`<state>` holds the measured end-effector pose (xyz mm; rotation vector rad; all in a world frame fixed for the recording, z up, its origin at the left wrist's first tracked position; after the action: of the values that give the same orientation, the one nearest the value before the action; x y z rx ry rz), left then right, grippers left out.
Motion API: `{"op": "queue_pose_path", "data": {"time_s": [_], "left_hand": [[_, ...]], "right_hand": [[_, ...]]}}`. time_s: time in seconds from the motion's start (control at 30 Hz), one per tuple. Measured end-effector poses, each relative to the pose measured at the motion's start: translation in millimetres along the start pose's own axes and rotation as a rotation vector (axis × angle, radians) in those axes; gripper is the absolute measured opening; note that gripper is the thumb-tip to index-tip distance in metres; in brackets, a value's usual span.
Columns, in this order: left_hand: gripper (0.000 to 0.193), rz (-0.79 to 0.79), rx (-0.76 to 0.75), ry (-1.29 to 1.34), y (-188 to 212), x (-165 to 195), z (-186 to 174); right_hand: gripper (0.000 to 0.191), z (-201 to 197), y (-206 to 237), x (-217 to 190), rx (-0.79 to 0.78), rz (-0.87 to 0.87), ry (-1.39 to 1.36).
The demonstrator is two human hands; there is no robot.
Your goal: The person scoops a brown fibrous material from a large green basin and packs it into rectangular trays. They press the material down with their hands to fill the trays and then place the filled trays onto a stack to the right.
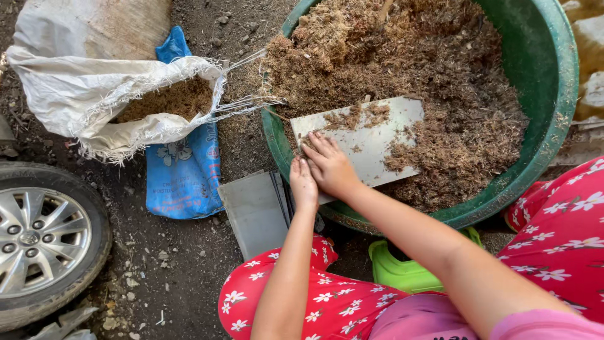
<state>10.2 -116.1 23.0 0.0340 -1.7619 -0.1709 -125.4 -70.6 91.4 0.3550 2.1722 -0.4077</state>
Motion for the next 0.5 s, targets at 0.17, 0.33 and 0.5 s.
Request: {"op": "queue_pose_path", "data": {"time_s": [0.17, 0.33, 0.5], "left_hand": [[0.05, 0.05, 0.009, -0.141, 9, -6, 1], [0.054, -0.014, 0.001, -0.186, 8, 4, 12], [0.057, 0.058, 0.02, -0.281, 10, 30, 16]], "right_hand": [[0.046, -70, 16, 135, -0.116, 0.372, 0.319], [0.059, -115, 31, 216, -0.108, 0.795, 0.504], [0.03, -44, 9, 90, 0.021, 0.393, 0.221]]}}
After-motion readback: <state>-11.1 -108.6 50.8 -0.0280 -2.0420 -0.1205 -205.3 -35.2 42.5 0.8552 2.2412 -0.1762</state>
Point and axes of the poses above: each hand's wrist, its own y-axis away from the middle knuckle, its own z-axis out of the palm, x = y × z, the point moved 8 cm from there along -y, towards the middle knuckle, and after that the axes turned 13 degrees about z, right-handed, at the moved point
